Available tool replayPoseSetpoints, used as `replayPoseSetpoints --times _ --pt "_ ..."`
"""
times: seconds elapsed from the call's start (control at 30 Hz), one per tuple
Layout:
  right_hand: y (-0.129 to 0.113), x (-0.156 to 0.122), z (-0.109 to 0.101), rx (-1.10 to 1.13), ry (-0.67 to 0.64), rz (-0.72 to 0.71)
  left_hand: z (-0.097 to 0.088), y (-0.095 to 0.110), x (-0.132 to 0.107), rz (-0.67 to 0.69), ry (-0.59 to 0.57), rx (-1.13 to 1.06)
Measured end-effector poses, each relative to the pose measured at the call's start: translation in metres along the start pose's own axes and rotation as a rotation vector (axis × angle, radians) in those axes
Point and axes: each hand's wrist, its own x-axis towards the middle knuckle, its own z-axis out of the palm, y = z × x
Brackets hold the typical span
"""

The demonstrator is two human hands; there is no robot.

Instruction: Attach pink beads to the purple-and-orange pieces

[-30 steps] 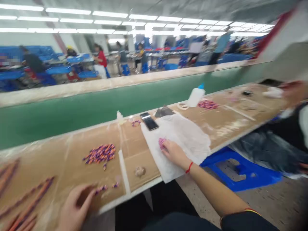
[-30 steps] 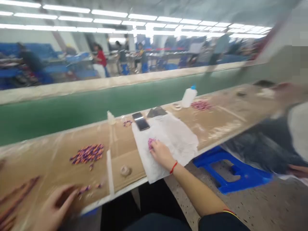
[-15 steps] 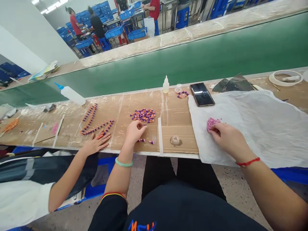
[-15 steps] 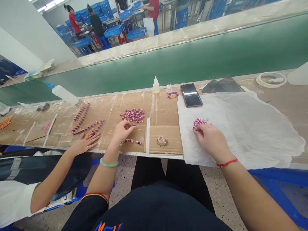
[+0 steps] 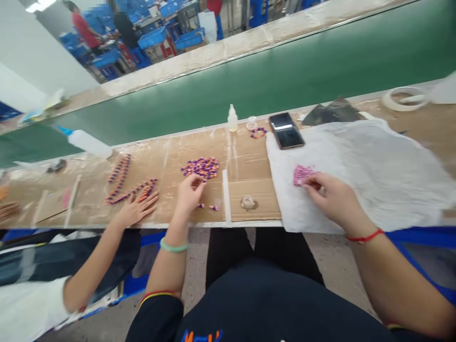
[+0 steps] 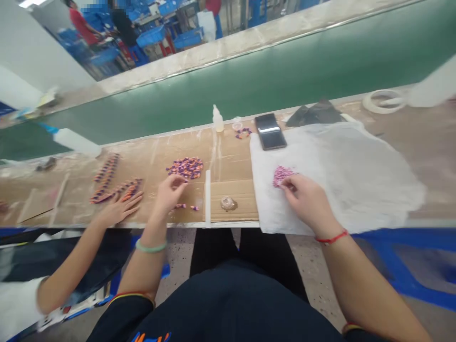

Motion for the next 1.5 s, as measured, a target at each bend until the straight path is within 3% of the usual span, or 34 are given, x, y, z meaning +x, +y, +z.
replayPoseSetpoints --times 0.13,0.23,0.47,0.77,1.13,1.27,1.37,1.5 --pt "-0.003 -0.003 -0.01 -0.017 0.016 0.027 0.068 0.0 -0.001 -0.028 -0.168 -0.079" --pt "-0.003 -0.003 -0.013 -0.049 -0.023 0.03 0.1 0.003 -0.011 -0.084 -0.306 -0.15" --pt "-0.001 0.002 -0.004 -0.12 -0.075 0.048 0.102 0.006 -0.039 -0.121 -0.276 -0.322" --pt "0.002 0.01 0.011 -0.197 -0.075 0.058 0.11 -0.002 -0.052 -0.16 -0.336 -0.384" --pt "0.007 0.003 0.008 -0.02 0.041 0.079 0.113 -0.001 -0.063 -0.168 -0.387 -0.461" --pt "-0.01 -0.002 -0.001 0.125 0.09 0.095 0.127 0.007 -0.067 -0.138 -0.404 -0.498" --pt "-0.039 -0.008 -0.001 0.294 0.015 0.044 0.146 0.024 -0.075 -0.058 -0.506 -0.552" --pt "-0.084 -0.017 0.002 0.923 -0.069 -0.094 0.168 0.054 -0.088 0.093 -0.71 -0.654"
